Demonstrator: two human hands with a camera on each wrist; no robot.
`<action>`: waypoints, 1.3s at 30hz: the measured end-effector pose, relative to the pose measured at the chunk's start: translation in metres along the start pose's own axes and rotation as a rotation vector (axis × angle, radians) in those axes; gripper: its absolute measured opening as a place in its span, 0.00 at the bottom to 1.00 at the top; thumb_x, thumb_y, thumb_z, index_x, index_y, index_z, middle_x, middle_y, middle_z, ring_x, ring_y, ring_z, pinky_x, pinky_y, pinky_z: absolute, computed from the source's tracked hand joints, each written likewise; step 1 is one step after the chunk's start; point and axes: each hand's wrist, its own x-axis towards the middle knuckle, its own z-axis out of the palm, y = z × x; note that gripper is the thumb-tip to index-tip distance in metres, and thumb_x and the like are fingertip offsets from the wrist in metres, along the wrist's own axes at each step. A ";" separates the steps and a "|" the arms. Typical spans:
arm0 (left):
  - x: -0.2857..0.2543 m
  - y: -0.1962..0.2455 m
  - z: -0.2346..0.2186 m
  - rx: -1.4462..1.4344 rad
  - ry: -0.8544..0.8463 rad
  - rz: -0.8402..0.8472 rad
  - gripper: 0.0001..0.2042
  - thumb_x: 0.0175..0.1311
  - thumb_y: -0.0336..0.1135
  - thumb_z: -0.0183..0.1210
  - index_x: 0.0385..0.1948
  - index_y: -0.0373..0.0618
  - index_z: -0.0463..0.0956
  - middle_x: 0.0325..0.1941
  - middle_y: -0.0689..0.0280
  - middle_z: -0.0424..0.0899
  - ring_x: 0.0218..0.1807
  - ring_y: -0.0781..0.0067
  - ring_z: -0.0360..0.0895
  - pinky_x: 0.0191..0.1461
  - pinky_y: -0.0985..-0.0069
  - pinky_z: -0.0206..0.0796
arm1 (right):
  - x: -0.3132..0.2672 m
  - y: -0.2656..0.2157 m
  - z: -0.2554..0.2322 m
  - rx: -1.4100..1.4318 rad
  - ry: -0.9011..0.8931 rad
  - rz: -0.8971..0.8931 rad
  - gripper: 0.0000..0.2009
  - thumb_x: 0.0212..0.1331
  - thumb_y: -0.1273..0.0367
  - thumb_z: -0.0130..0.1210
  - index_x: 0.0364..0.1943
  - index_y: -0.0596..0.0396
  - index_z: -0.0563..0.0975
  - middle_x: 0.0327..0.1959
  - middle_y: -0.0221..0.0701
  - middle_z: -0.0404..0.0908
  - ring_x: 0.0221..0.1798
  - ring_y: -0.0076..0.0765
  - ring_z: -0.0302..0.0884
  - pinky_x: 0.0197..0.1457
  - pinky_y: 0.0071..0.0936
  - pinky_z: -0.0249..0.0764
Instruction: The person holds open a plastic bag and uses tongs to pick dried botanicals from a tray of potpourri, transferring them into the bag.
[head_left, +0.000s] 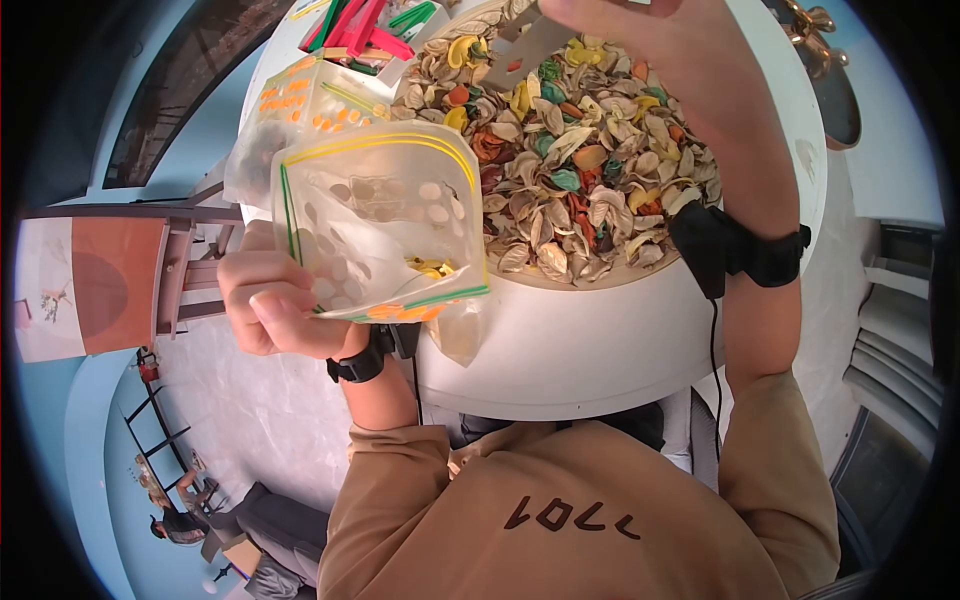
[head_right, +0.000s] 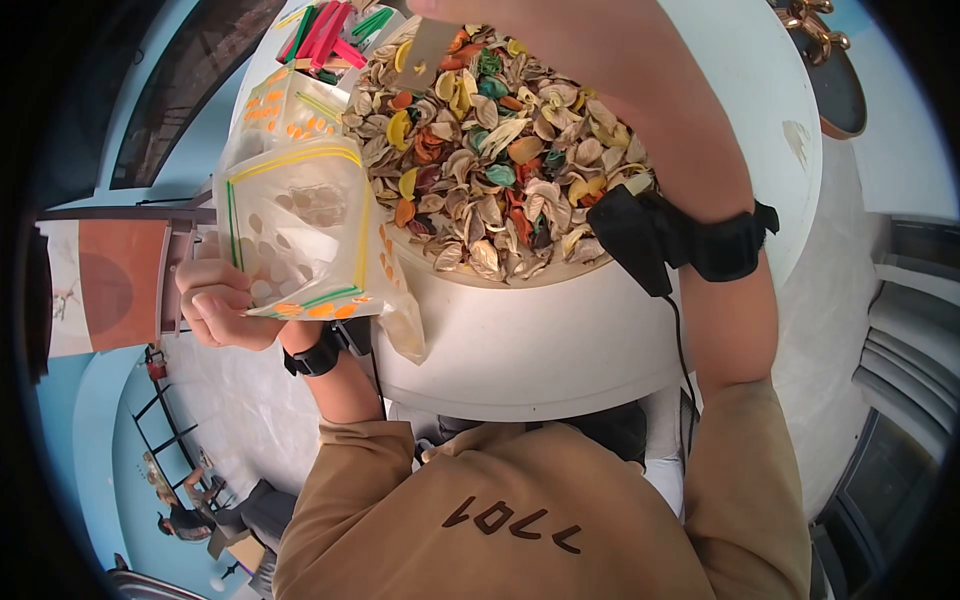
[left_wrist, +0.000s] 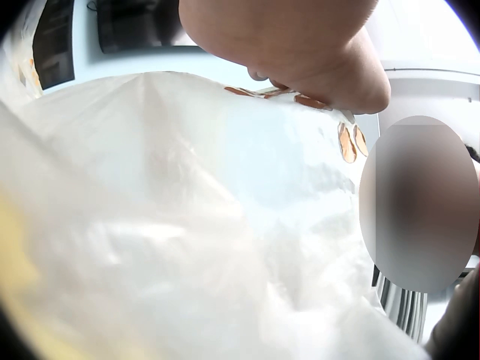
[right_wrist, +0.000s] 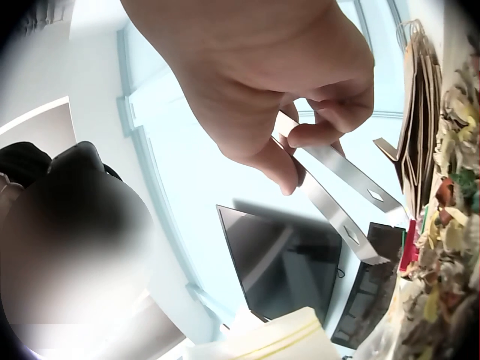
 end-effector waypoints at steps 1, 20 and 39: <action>0.000 0.000 0.000 0.009 0.005 -0.001 0.15 0.56 0.33 0.41 0.10 0.50 0.50 0.12 0.68 0.54 0.14 0.79 0.48 0.20 0.78 0.45 | -0.001 -0.001 0.000 -0.032 -0.010 0.050 0.09 0.53 0.70 0.62 0.35 0.58 0.75 0.30 0.26 0.78 0.33 0.20 0.73 0.38 0.16 0.68; -0.002 0.000 -0.006 -0.120 -0.060 -0.045 0.15 0.58 0.33 0.46 0.11 0.47 0.56 0.16 0.68 0.62 0.19 0.78 0.53 0.24 0.77 0.46 | -0.009 -0.018 0.004 -0.570 -0.062 0.122 0.11 0.48 0.71 0.62 0.36 0.60 0.77 0.33 0.35 0.81 0.39 0.31 0.78 0.45 0.25 0.72; -0.002 -0.001 -0.004 -0.135 -0.077 -0.019 0.15 0.59 0.31 0.46 0.11 0.46 0.57 0.16 0.68 0.61 0.18 0.78 0.53 0.24 0.77 0.45 | 0.000 0.006 0.003 -0.428 -0.185 0.257 0.08 0.50 0.72 0.60 0.34 0.59 0.77 0.29 0.32 0.81 0.34 0.27 0.76 0.42 0.22 0.69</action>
